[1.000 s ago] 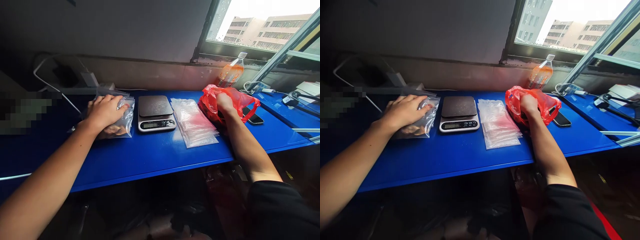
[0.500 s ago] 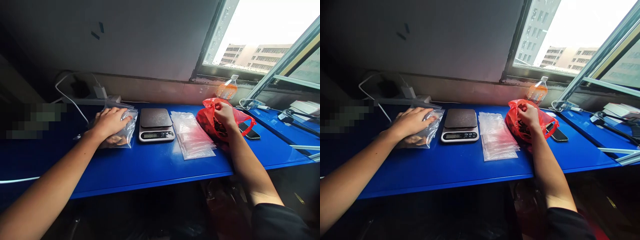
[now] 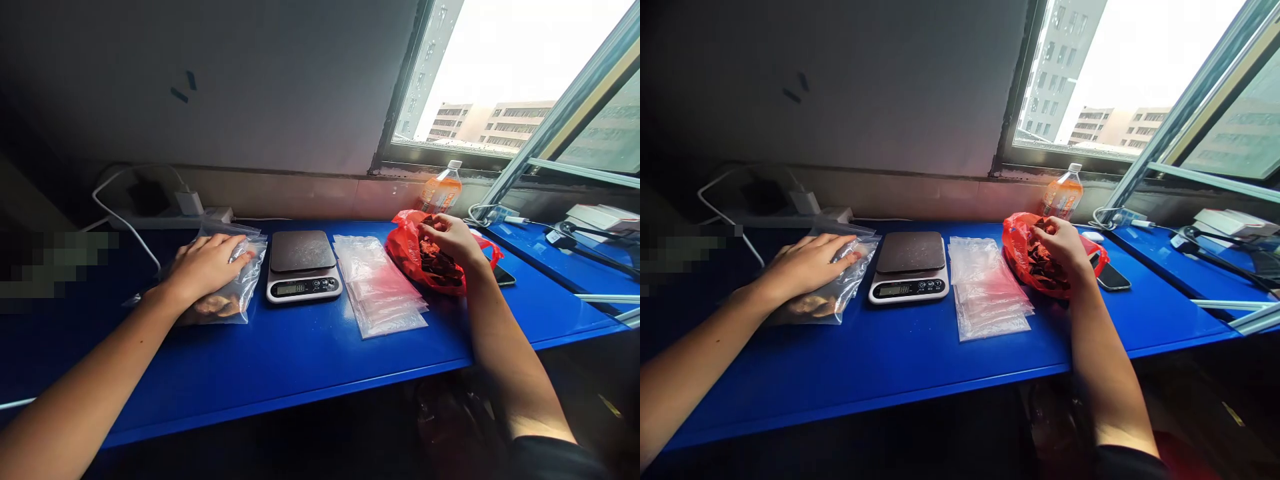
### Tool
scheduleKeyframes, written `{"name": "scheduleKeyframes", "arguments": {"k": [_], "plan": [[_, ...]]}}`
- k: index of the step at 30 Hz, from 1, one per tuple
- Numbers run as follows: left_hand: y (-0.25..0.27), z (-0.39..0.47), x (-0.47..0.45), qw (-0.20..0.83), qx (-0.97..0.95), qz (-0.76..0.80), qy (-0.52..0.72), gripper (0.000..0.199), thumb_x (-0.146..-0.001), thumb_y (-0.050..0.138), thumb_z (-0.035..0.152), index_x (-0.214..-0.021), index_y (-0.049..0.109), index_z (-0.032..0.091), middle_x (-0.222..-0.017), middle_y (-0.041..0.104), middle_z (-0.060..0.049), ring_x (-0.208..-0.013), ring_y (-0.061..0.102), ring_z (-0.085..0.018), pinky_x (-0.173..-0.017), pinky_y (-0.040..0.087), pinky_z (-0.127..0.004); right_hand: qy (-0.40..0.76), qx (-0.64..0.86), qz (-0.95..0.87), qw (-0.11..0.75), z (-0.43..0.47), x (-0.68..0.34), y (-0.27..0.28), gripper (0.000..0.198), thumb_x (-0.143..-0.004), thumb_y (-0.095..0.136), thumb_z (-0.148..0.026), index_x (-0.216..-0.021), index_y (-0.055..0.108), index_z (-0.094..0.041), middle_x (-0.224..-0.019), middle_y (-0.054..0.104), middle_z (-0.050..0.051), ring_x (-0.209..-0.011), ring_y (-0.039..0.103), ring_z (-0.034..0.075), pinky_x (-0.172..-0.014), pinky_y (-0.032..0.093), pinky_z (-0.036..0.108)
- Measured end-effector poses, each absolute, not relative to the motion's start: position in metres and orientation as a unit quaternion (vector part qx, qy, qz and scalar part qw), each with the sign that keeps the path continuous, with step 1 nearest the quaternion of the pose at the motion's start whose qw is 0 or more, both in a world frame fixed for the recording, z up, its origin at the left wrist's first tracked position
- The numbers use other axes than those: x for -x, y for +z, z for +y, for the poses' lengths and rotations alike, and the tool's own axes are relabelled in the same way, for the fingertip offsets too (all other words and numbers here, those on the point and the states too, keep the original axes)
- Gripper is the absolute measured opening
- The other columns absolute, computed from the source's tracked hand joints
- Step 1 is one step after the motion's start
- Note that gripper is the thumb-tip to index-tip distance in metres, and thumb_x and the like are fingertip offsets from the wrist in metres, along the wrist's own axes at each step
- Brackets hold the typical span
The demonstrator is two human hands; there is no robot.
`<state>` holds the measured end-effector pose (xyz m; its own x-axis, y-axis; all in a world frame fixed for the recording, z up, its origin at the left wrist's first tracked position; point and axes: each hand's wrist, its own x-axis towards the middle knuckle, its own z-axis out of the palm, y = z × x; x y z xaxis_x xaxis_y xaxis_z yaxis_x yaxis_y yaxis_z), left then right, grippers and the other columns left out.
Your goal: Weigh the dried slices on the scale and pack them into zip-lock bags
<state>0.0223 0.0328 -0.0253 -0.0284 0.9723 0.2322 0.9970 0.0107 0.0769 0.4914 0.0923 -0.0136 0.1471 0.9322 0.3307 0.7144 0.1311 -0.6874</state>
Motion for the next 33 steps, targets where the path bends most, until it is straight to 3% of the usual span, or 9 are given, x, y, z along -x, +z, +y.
{"name": "scheduleKeyframes", "arguments": {"k": [7,12,17,24,30,33], "plan": [[-0.017,0.025,-0.028,0.039,0.688,-0.721,-0.077,0.066,-0.09,0.027,0.062,-0.142,0.048,0.027,-0.147,0.048,-0.01,-0.133,0.042,-0.041,-0.105,0.035,-0.063,0.236,0.588,-0.607,0.481,0.07,-0.51,-0.03,0.031,-0.076,0.068,-0.046,-0.092,0.065,-0.02,-0.075,0.067,0.004,-0.061,0.06,0.015,-0.047,0.044,0.024],[-0.014,0.023,-0.031,0.032,0.688,-0.722,-0.06,0.068,-0.091,0.024,0.062,-0.144,0.045,0.025,-0.149,0.046,-0.01,-0.134,0.04,-0.04,-0.106,0.034,-0.062,0.292,0.549,-0.61,0.491,0.06,-0.506,-0.034,0.034,-0.074,0.073,-0.046,-0.097,0.065,-0.023,-0.09,0.072,0.005,-0.077,0.069,0.021,-0.062,0.056,0.03],[-0.015,0.023,-0.032,0.031,0.688,-0.722,-0.067,0.066,-0.09,0.027,0.059,-0.144,0.046,0.026,-0.148,0.047,-0.01,-0.134,0.041,-0.041,-0.105,0.034,-0.062,0.255,0.545,-0.639,0.479,0.059,-0.5,-0.037,0.042,-0.069,0.077,-0.042,-0.104,0.066,-0.022,-0.109,0.071,0.008,-0.097,0.068,0.024,-0.082,0.057,0.035],[-0.017,0.023,-0.031,0.033,0.688,-0.721,-0.07,0.064,-0.09,0.028,0.059,-0.142,0.047,0.027,-0.146,0.049,-0.009,-0.133,0.042,-0.04,-0.105,0.035,-0.061,0.12,0.602,-0.638,0.465,0.068,-0.503,-0.042,0.033,-0.072,0.071,-0.05,-0.082,0.063,-0.02,-0.086,0.071,0.009,-0.079,0.067,0.023,-0.071,0.056,0.036],[-0.016,0.023,-0.031,0.031,0.695,-0.716,-0.067,0.064,-0.09,0.026,0.06,-0.14,0.049,0.028,-0.145,0.049,-0.009,-0.133,0.042,-0.041,-0.103,0.036,-0.061,0.149,0.587,-0.592,0.532,0.075,-0.505,-0.045,0.046,-0.072,0.071,-0.045,-0.11,0.057,-0.023,-0.093,0.07,0.008,-0.084,0.069,0.024,-0.069,0.056,0.035],[-0.016,0.023,-0.031,0.033,0.696,-0.714,-0.069,0.064,-0.09,0.026,0.06,-0.14,0.049,0.028,-0.145,0.05,-0.01,-0.133,0.042,-0.041,-0.103,0.036,-0.061,0.162,0.576,-0.578,0.555,0.075,-0.51,-0.043,0.043,-0.073,0.068,-0.041,-0.111,0.06,-0.023,-0.093,0.068,0.007,-0.088,0.068,0.023,-0.07,0.056,0.034]]}}
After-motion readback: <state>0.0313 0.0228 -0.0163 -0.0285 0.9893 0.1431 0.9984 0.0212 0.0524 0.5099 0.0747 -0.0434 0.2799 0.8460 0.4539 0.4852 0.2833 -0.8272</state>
